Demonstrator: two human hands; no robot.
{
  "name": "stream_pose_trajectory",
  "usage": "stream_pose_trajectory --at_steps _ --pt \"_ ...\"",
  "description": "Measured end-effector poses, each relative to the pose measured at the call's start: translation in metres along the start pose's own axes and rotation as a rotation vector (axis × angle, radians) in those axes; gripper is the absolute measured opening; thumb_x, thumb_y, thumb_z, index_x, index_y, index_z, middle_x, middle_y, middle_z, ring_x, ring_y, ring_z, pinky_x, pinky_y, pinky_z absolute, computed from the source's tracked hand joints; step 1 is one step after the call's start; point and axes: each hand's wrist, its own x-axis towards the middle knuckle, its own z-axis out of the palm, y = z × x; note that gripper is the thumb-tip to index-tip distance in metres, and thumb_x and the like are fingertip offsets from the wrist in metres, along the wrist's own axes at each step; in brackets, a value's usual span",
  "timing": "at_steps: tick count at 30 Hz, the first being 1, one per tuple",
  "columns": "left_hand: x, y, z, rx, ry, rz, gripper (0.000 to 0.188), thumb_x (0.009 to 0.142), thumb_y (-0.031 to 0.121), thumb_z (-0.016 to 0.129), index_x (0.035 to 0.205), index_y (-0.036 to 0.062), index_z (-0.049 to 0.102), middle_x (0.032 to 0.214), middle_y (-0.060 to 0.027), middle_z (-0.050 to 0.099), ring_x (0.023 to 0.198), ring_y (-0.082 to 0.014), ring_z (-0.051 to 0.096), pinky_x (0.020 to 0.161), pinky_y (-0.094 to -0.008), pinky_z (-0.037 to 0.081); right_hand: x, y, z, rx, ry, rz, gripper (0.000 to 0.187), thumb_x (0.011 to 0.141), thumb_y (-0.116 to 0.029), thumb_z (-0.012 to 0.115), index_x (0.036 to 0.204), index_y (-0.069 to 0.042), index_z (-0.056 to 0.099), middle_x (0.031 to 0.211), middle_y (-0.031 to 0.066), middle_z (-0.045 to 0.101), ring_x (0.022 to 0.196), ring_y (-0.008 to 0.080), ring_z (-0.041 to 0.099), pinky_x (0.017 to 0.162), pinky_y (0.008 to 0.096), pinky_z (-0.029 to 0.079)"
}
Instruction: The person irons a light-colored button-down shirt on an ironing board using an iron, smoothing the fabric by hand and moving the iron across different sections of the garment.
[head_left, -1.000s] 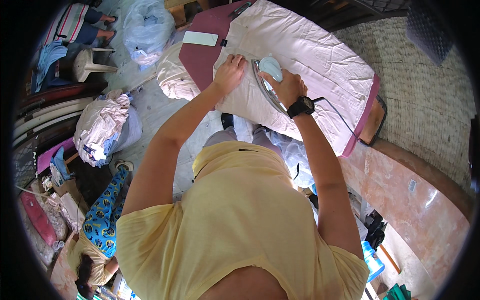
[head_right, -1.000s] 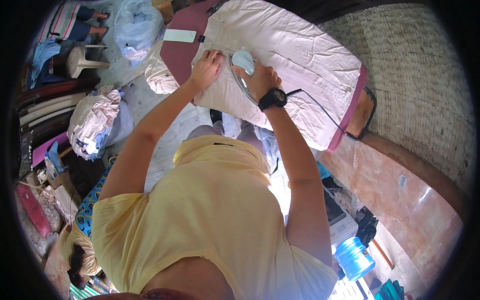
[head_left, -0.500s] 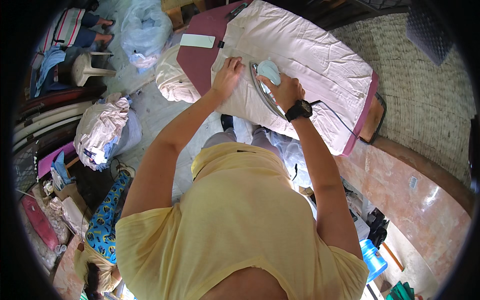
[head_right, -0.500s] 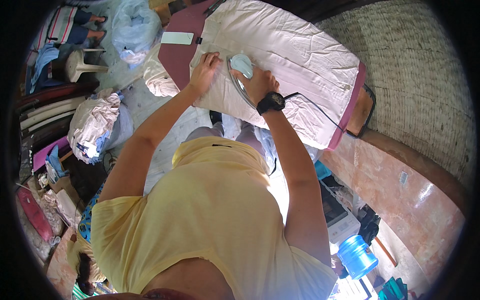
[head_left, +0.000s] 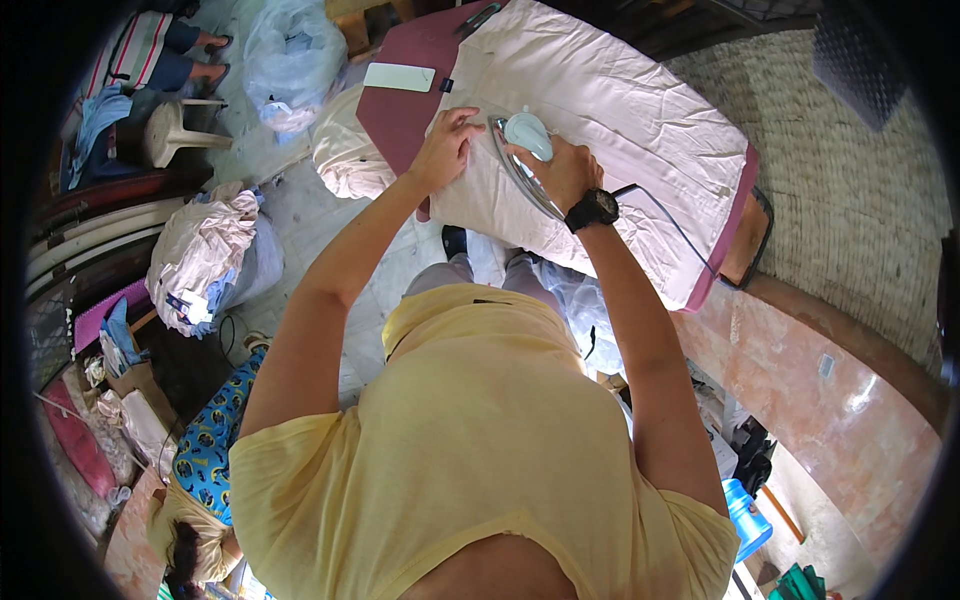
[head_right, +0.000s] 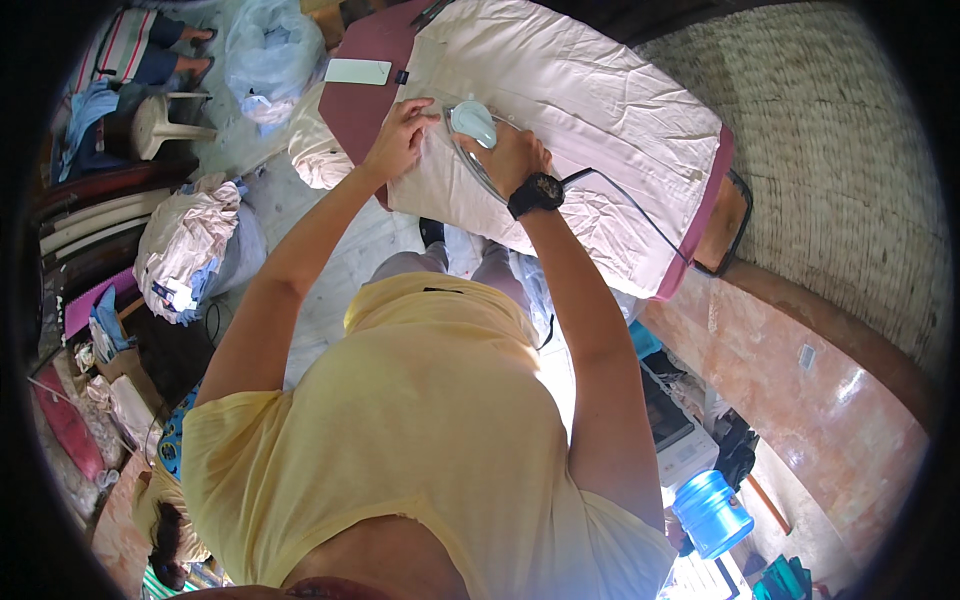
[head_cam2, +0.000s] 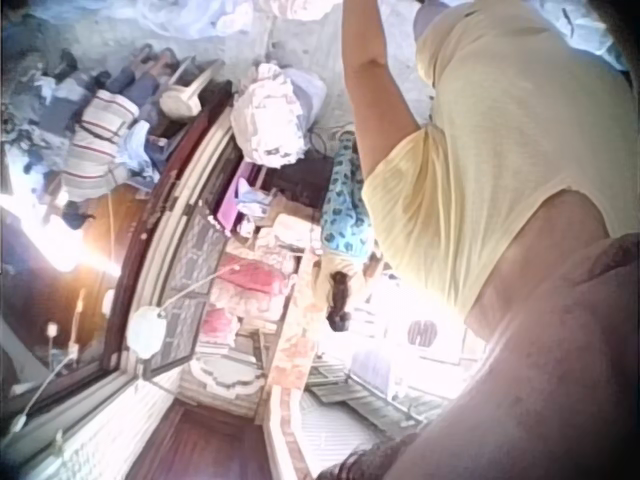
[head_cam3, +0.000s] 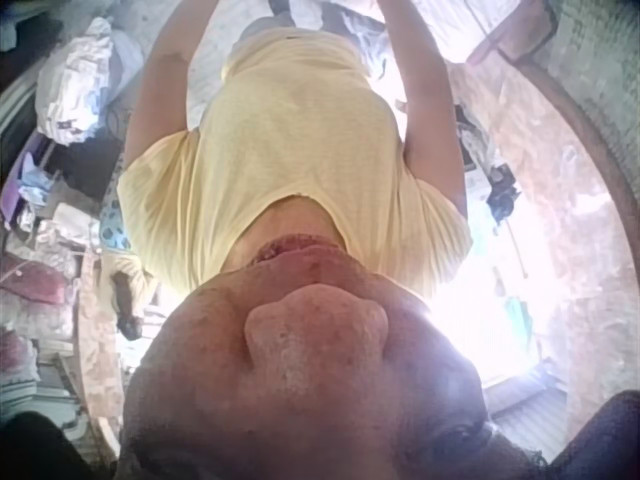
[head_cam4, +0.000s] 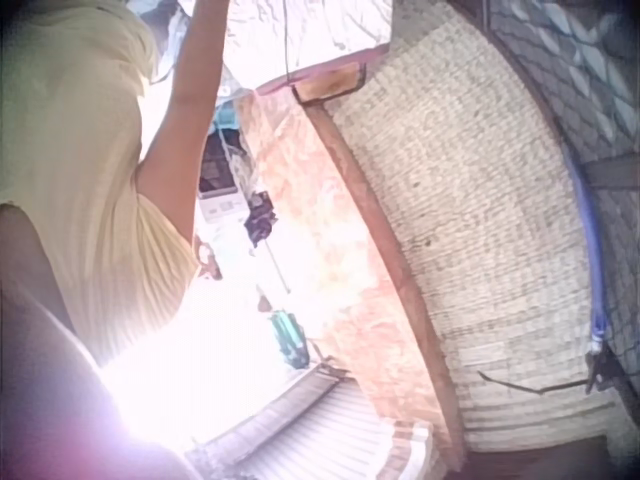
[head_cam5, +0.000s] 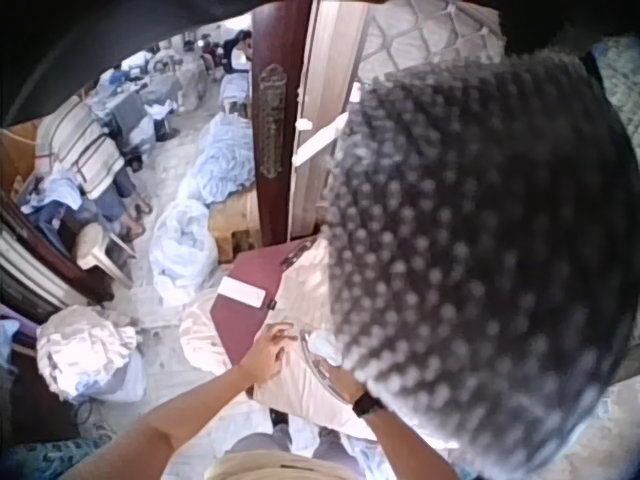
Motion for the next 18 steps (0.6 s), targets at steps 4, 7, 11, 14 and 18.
stream_pose_trajectory --at_steps 4,7,11,14,18 --pt "0.000 -0.008 -0.001 -0.062 0.026 0.020 0.038 0.081 -0.013 0.055 0.110 0.0074 0.066 0.127 -0.0126 0.052 0.111 -0.0306 0.056 0.096 -0.0369 0.049 0.005 0.003 0.012 -0.024 -0.007 -0.044 0.069 0.076 -0.068 0.068 0.099 -0.002 0.071 0.088 0.0255 0.070 0.089 0.0413 0.069 0.078 0.0502 0.054" --pt "-0.002 -0.019 -0.004 -0.208 0.102 -0.056 0.029 0.081 -0.012 0.055 0.105 0.0036 0.064 0.124 -0.0159 0.051 0.107 -0.0328 0.057 0.091 -0.0378 0.050 0.006 0.001 0.017 -0.069 -0.026 -0.067 0.070 0.077 -0.068 0.067 0.101 -0.002 0.071 0.089 0.0259 0.070 0.089 0.0416 0.068 0.079 0.0496 0.054" --pt "0.002 -0.005 -0.018 -0.156 0.259 -0.268 0.020 0.083 -0.007 0.059 0.101 0.0008 0.062 0.112 -0.0172 0.057 0.096 -0.0324 0.061 0.083 -0.0396 0.052 0.005 -0.008 0.019 0.008 0.010 -0.023 0.071 0.076 -0.068 0.067 0.102 -0.002 0.070 0.090 0.0265 0.069 0.089 0.0428 0.068 0.079 0.0507 0.053" --pt "0.008 -0.001 -0.015 -0.217 0.130 -0.463 0.019 0.081 -0.001 0.065 0.100 0.0004 0.064 0.095 -0.0151 0.063 0.083 -0.0295 0.064 0.075 -0.0375 0.053 0.004 -0.011 0.034 0.017 0.115 -0.003 0.066 0.076 -0.068 0.067 0.094 -0.005 0.072 0.080 0.0243 0.069 0.077 0.0409 0.070 0.070 0.0505 0.056" --pt "0.014 -0.010 -0.004 -0.098 0.130 -0.444 0.019 0.078 0.003 0.071 0.096 0.0012 0.068 0.083 -0.0124 0.064 0.072 -0.0253 0.065 0.068 -0.0337 0.053 -0.004 -0.016 0.041 0.072 0.106 0.041 0.065 0.079 -0.066 0.065 0.091 -0.002 0.070 0.079 0.0256 0.068 0.077 0.0424 0.069 0.070 0.0512 0.055"
